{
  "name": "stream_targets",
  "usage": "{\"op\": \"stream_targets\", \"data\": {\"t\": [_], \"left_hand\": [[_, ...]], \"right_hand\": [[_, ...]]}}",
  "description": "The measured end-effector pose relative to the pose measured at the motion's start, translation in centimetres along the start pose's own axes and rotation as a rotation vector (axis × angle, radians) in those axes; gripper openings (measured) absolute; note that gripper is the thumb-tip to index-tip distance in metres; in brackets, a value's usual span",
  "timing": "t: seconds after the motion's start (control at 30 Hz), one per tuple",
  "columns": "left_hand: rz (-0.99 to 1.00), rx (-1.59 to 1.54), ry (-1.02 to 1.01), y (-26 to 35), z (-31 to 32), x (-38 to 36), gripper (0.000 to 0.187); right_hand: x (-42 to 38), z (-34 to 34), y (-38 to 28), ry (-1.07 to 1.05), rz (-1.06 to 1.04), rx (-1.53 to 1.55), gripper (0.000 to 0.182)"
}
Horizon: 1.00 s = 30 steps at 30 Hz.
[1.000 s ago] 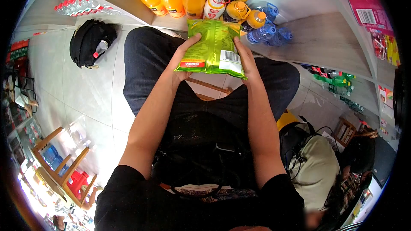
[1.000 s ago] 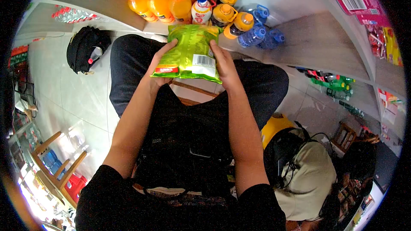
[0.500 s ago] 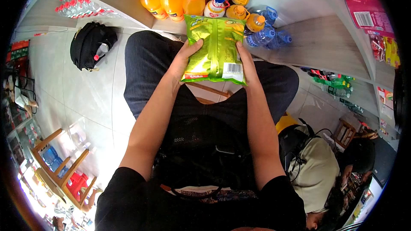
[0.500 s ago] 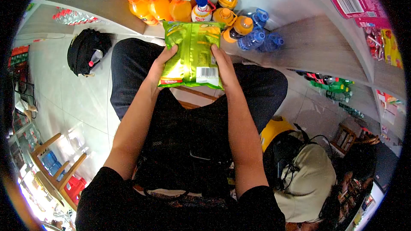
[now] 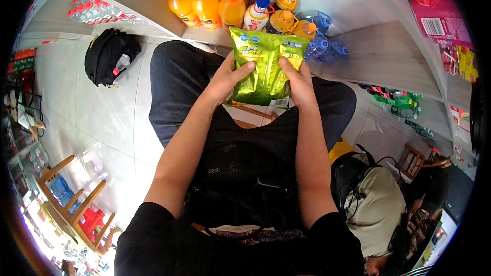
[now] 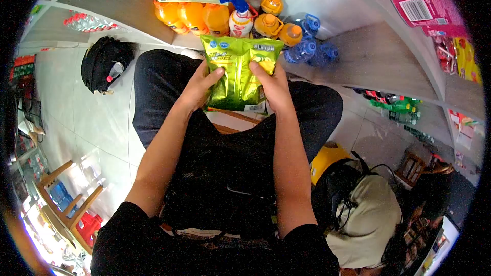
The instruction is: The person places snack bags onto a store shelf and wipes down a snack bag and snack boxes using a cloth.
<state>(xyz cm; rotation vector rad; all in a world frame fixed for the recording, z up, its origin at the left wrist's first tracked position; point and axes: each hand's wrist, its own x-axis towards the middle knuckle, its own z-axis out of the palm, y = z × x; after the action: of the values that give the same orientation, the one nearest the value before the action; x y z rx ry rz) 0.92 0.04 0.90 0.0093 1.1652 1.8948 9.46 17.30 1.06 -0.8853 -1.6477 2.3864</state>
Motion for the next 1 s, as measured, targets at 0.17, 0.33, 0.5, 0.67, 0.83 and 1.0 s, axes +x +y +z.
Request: {"op": "stream_targets", "data": {"t": [0.17, 0.33, 0.5, 0.67, 0.83, 1.0], "left_hand": [[0.053, 0.108, 0.043, -0.1, -0.2, 0.3, 0.052], [0.016, 0.123, 0.054, 0.2, -0.1, 0.0, 0.046], [0.065, 0.137, 0.08, -0.8, -0.5, 0.3, 0.04], [-0.002, -0.019, 0.079, -0.7, -0.7, 0.5, 0.052], [-0.042, -0.089, 0.132, -0.4, -0.2, 0.4, 0.052], [-0.088, -0.06, 0.2, 0.8, 0.3, -0.1, 0.054]], "right_hand": [[-0.1, 0.2, 0.2, -0.01, 0.001, -0.057, 0.044], [0.3, -0.1, 0.7, 0.089, 0.052, 0.108, 0.046], [0.3, -0.2, 0.5, 0.064, 0.01, 0.058, 0.041], [0.4, -0.1, 0.7, 0.084, 0.044, 0.042, 0.044], [0.9, -0.5, 1.3, 0.069, 0.065, 0.116, 0.047], [0.9, -0.4, 1.0, 0.021, 0.055, 0.192, 0.043]]}}
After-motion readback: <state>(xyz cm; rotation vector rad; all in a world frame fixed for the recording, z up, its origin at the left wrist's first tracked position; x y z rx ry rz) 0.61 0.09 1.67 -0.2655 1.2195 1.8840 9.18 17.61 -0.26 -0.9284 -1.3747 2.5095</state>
